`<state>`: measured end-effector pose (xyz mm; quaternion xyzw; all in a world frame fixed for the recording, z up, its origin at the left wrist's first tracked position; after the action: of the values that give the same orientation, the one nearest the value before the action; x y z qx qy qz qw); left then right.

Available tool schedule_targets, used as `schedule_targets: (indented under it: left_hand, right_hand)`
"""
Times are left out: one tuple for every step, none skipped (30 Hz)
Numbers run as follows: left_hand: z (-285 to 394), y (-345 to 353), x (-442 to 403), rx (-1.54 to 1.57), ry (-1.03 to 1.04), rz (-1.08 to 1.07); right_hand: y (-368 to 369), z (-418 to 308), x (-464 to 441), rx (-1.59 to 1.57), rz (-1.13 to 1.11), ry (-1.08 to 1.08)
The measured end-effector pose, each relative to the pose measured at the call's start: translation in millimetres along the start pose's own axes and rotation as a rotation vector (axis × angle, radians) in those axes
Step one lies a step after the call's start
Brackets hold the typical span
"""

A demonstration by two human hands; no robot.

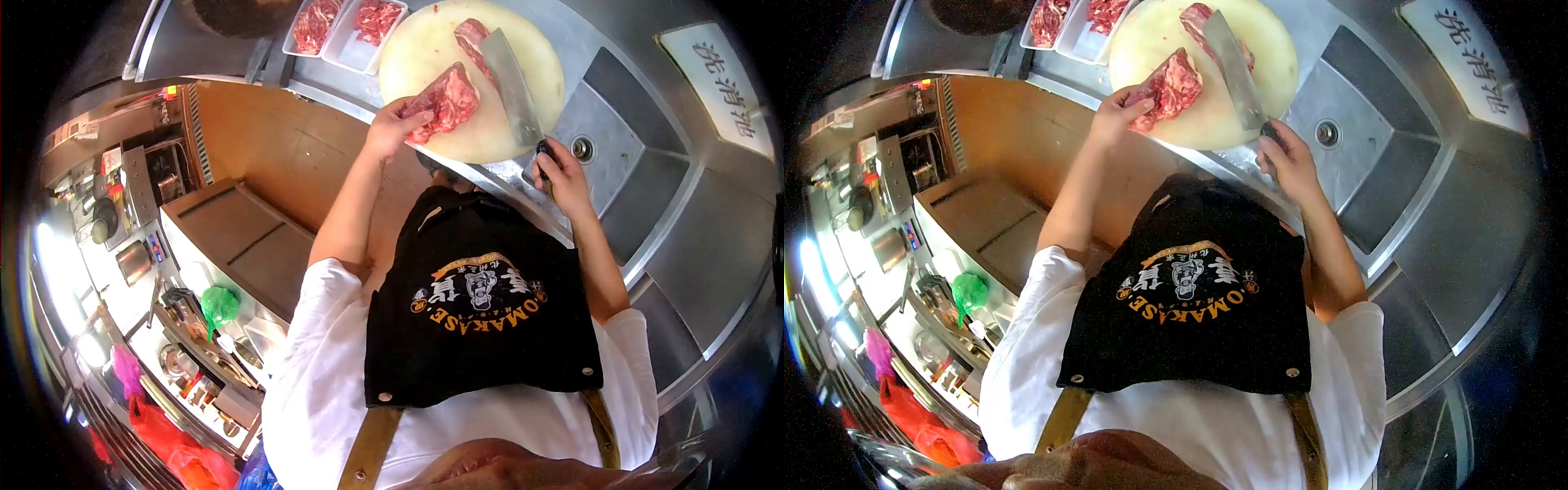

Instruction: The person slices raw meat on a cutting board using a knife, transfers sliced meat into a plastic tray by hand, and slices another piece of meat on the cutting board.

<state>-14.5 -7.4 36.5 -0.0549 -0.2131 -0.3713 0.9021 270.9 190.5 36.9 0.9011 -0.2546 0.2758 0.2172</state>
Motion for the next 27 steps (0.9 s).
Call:
schedule_targets:
  left_hand:
    - [2,-1,0,0.022,-0.028,-0.012]
    - [-4,-5,-7,0.023,-0.069,-0.053]
    - [-5,-7,-14,0.018,-0.076,-0.066]
    - [-5,-10,-21,-0.185,-0.060,-0.068]
    - [-5,-13,-25,-0.388,-0.044,-0.071]
    - [15,-8,-21,-0.557,-0.051,-0.085]
    - [13,-13,-23,-0.560,-0.058,-0.091]
    - [13,-19,-26,-0.781,0.054,-0.070]
    - [17,-22,-27,-1.001,0.169,-0.048]
    - [19,-19,-27,-1.047,0.269,-0.076]
    - [17,-19,-27,-1.051,0.264,-0.083]
    - [19,-17,-25,-1.083,0.515,-0.093]
    - [21,-13,-23,-1.102,0.773,-0.101]
    - [18,-8,-24,-1.086,0.840,-0.119]
    - [15,-4,-27,-1.082,0.840,-0.124]
    - [11,0,-30,-1.100,0.868,-0.153]
    - [7,5,-32,-1.118,0.894,-0.183]
    - [4,10,-28,-1.022,0.721,-0.185]
    - [0,12,-26,-1.019,0.720,-0.194]
    - [-5,12,-25,-1.061,0.735,-0.157]
    - [-7,13,-27,-1.103,0.755,-0.114]
    - [-9,13,-28,-1.102,0.761,-0.121]
    - [-11,14,-25,-1.116,0.766,-0.091]
    - [-12,15,-23,-1.128,0.773,-0.057]
    - [-11,16,-25,-1.125,0.780,-0.055]
    - [-9,14,-27,-1.070,0.771,-0.062]
    - [-8,12,-25,-1.019,0.758,-0.073]
  right_hand:
    - [4,1,0,0.014,0.028,0.009]
    - [7,3,-1,-0.004,0.022,0.027]
    - [9,6,-4,-0.012,0.035,0.030]
    - [11,9,-8,0.034,0.027,0.021]
    - [14,11,-11,0.079,0.018,0.016]
    - [17,12,-13,0.098,0.046,0.062]
    - [18,17,-17,0.091,0.049,0.069]
    - [18,23,-22,0.109,0.050,0.052]
    - [20,27,-25,0.126,0.049,0.034]
    - [20,31,-29,0.120,0.049,0.038]
    - [20,35,-30,0.152,0.066,0.048]
    - [22,38,-29,0.185,0.083,0.061]
    - [21,38,-30,0.181,0.085,0.066]
    - [19,38,-30,0.250,0.090,0.065]
    - [15,35,-31,0.319,0.095,0.064]
    - [7,29,-32,0.349,0.105,0.104]
    - [-3,22,-35,0.376,0.115,0.146]
    - [-12,16,-39,0.610,0.250,-0.001]
    - [-18,9,-39,0.573,0.219,0.003]
    - [-24,2,-40,0.537,0.189,0.008]
    - [-23,-6,-41,0.569,0.190,-0.007]
    - [-22,-13,-42,0.601,0.191,-0.024]
    - [-16,-16,-38,0.684,0.177,-0.039]
    - [-8,-20,-35,0.771,0.160,-0.057]
    - [-4,-18,-36,0.775,0.164,-0.062]
    - [0,-11,-38,0.661,0.187,-0.059]
    - [6,-7,-37,0.541,0.207,-0.051]
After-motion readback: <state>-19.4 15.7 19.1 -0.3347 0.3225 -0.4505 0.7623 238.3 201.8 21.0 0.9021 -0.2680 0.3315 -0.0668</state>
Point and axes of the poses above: each hand's wrist, its own x-axis away from the middle knuckle, its own y-axis out of the palm, z = x × y, the point moved 2 cm from there along -x, towards the middle knuckle, and after that the axes turned 10 degrees about y, right-handed, at the moved point
